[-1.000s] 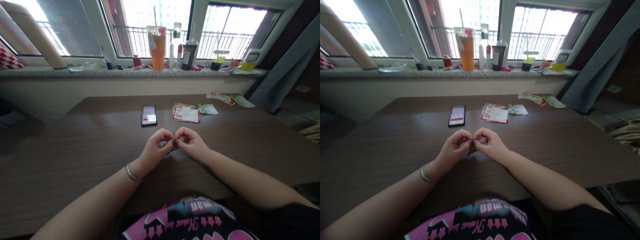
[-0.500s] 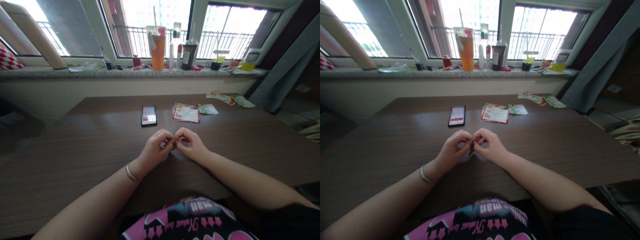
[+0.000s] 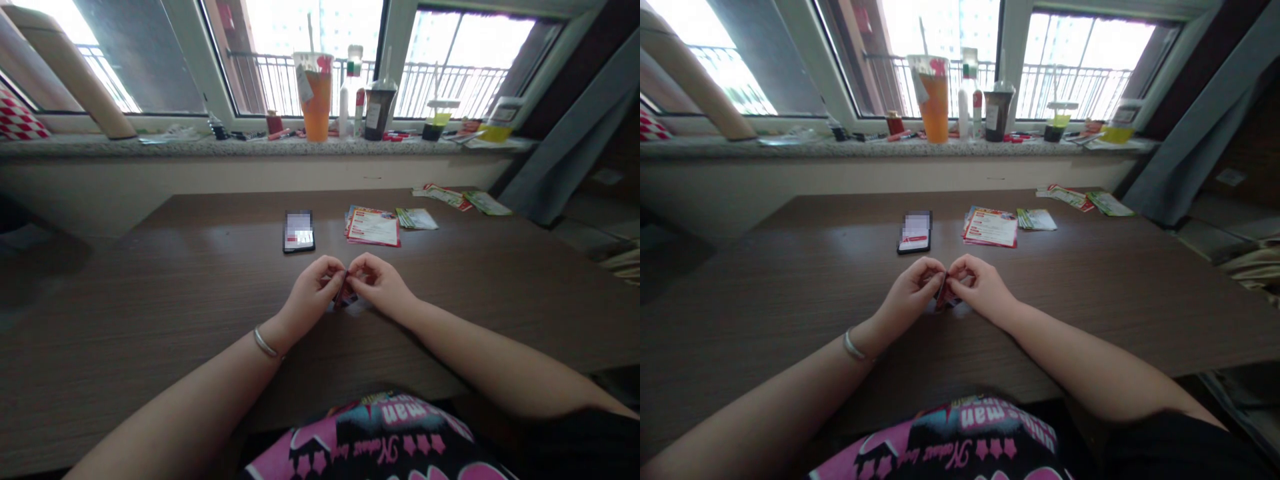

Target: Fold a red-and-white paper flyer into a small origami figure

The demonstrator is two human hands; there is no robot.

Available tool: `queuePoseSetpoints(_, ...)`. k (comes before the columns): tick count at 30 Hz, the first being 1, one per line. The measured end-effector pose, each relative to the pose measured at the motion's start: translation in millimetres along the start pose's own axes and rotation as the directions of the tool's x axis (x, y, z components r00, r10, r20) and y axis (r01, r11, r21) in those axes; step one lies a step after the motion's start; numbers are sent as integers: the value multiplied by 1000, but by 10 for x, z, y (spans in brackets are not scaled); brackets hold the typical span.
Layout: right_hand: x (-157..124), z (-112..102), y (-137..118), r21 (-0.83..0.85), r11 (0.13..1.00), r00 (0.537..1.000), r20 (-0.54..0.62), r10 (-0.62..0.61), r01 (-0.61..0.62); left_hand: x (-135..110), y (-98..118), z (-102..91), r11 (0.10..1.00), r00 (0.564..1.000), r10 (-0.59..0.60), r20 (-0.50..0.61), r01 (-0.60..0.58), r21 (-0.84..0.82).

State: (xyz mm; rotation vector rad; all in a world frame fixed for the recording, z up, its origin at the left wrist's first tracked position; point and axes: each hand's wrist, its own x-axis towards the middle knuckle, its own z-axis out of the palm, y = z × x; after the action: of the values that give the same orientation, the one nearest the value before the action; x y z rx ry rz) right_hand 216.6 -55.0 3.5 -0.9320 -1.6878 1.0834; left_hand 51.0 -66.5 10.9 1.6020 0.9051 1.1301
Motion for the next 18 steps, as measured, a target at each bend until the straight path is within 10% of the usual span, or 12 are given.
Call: queuePoseSetpoints(18, 72, 3, 170, 7, 997, 996, -34, 79, -78, 56, -125, -26, 989, 988, -132, -74, 126, -83)
